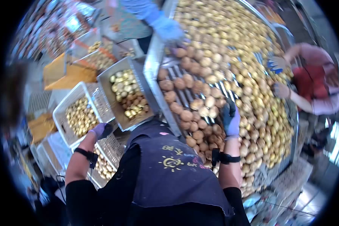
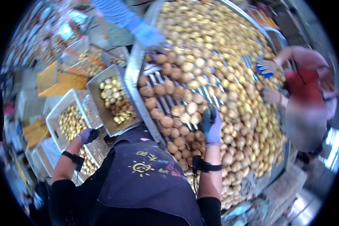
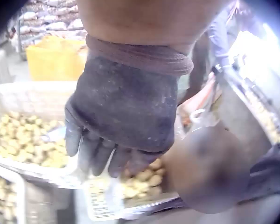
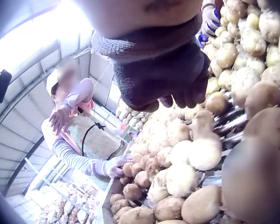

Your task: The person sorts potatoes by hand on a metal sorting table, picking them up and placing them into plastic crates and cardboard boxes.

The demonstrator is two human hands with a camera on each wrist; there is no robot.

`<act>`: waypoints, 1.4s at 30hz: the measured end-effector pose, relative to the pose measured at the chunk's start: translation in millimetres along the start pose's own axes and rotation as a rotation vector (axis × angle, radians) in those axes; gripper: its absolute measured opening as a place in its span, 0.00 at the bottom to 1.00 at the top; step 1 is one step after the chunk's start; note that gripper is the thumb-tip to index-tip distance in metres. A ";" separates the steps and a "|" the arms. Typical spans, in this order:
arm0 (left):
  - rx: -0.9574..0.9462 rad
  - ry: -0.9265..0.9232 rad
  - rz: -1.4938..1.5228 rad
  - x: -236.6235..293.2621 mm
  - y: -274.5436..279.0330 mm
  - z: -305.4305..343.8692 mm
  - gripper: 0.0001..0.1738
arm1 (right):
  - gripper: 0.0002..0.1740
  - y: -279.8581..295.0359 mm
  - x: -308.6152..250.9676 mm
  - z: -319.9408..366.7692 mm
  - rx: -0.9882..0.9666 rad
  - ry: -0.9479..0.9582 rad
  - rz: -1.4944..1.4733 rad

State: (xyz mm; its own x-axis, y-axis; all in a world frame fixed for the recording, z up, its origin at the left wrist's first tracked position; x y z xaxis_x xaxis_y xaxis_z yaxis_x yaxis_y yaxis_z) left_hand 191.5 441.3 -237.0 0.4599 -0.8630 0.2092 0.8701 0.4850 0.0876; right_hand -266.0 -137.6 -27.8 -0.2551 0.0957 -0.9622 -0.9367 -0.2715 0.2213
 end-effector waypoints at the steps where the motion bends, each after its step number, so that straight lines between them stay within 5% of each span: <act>1: -0.117 -0.140 0.200 66.1 -64.7 34.9 0.17 | 0.17 18.9 7.3 7.7 0.083 -0.025 -0.134; 3: 0.083 -1.168 -0.631 236.0 -176.4 179.5 0.17 | 0.21 14.3 -34.4 37.0 -0.052 0.046 0.551; 5: 0.041 -1.304 -0.708 286.6 -244.0 224.9 0.17 | 0.25 -24.4 -35.1 68.9 -0.380 0.014 0.860; 7: -0.016 -1.625 -0.829 302.7 -297.7 235.6 0.20 | 0.24 -64.8 -21.5 112.2 -0.496 0.250 0.993; 9: 0.037 -1.700 -1.119 315.8 -357.3 248.7 0.27 | 0.26 -94.8 -31.9 130.4 -0.540 0.428 1.072; 11: 0.078 -1.588 -1.384 322.4 -398.4 234.1 0.33 | 0.31 -87.5 -36.8 117.5 -0.554 0.343 0.906; 13: 0.254 -1.522 -1.637 329.9 -418.7 201.0 0.36 | 0.33 -53.1 -45.2 88.7 -0.348 -0.019 0.673; 15: 0.309 -1.383 -1.613 350.3 -425.3 175.3 0.40 | 0.41 -41.7 -39.1 79.9 -0.224 0.136 0.896; 17: 0.326 -1.188 -1.799 368.1 -429.4 169.9 0.45 | 0.48 -59.6 -21.3 74.5 -0.346 -0.027 1.048; 19: 0.407 -1.225 -1.805 382.3 -426.3 144.3 0.46 | 0.48 -85.3 -1.0 65.9 -0.434 -0.159 1.028; 20: 0.533 -1.387 -1.824 393.4 -425.5 147.1 0.43 | 0.47 -91.4 -6.4 61.0 -0.421 -0.122 0.968; 23: 0.615 -1.314 -1.804 436.0 -414.9 132.9 0.40 | 0.45 -92.8 -38.4 46.9 -0.458 0.024 0.533; 25: 0.657 -1.317 -1.739 466.4 -411.2 141.3 0.39 | 0.45 -86.3 -31.4 52.6 -0.490 0.083 0.515; 27: 0.684 -1.387 -1.671 470.7 -410.7 139.2 0.39 | 0.44 -69.2 -26.3 63.5 -0.336 0.221 1.126; 30: 0.661 -1.264 -1.688 472.9 -408.2 132.6 0.39 | 0.33 -60.2 -4.7 71.1 -0.467 0.186 1.093; 32: 0.516 -1.370 -1.504 468.2 -404.7 146.2 0.37 | 0.18 -53.6 -33.7 56.9 -0.509 0.010 0.635; 33: 0.518 -1.372 -1.508 464.8 -403.0 148.6 0.37 | 0.11 -41.0 -51.2 35.8 -0.281 0.096 0.615; 35: 0.396 -1.253 -1.472 454.4 -392.8 143.0 0.34 | 0.17 -30.1 -91.6 -2.7 -0.128 0.237 0.699; 37: 0.399 -1.409 -1.294 440.3 -387.4 162.3 0.33 | 0.18 -42.4 -54.1 -42.1 -0.082 0.235 1.163; 40: 0.214 -1.677 -0.913 411.8 -389.9 206.9 0.29 | 0.14 -63.4 -27.0 -75.1 -0.091 0.042 1.305; 42: -0.218 -1.298 -0.611 387.8 -401.0 197.4 0.27 | 0.14 -63.0 -35.2 -83.2 -0.175 -0.036 1.257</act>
State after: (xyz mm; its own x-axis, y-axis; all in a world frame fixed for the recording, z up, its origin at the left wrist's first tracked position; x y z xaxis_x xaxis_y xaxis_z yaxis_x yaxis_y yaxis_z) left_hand -14.0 -59.8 1.3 -0.3640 -0.1316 0.9221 0.9313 -0.0373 0.3623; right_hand -178.0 -203.5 -21.1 -0.9506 -0.2940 -0.0991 -0.0013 -0.3156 0.9489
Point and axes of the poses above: each hand's wrist, its own z-axis away from the middle knuckle, its own y-axis out of the back of the hand, x = y × z, the point moved 10 cm from there along -z, towards the middle knuckle, and after that the axes turned 2 degrees about -z, right-handed, at the moved point
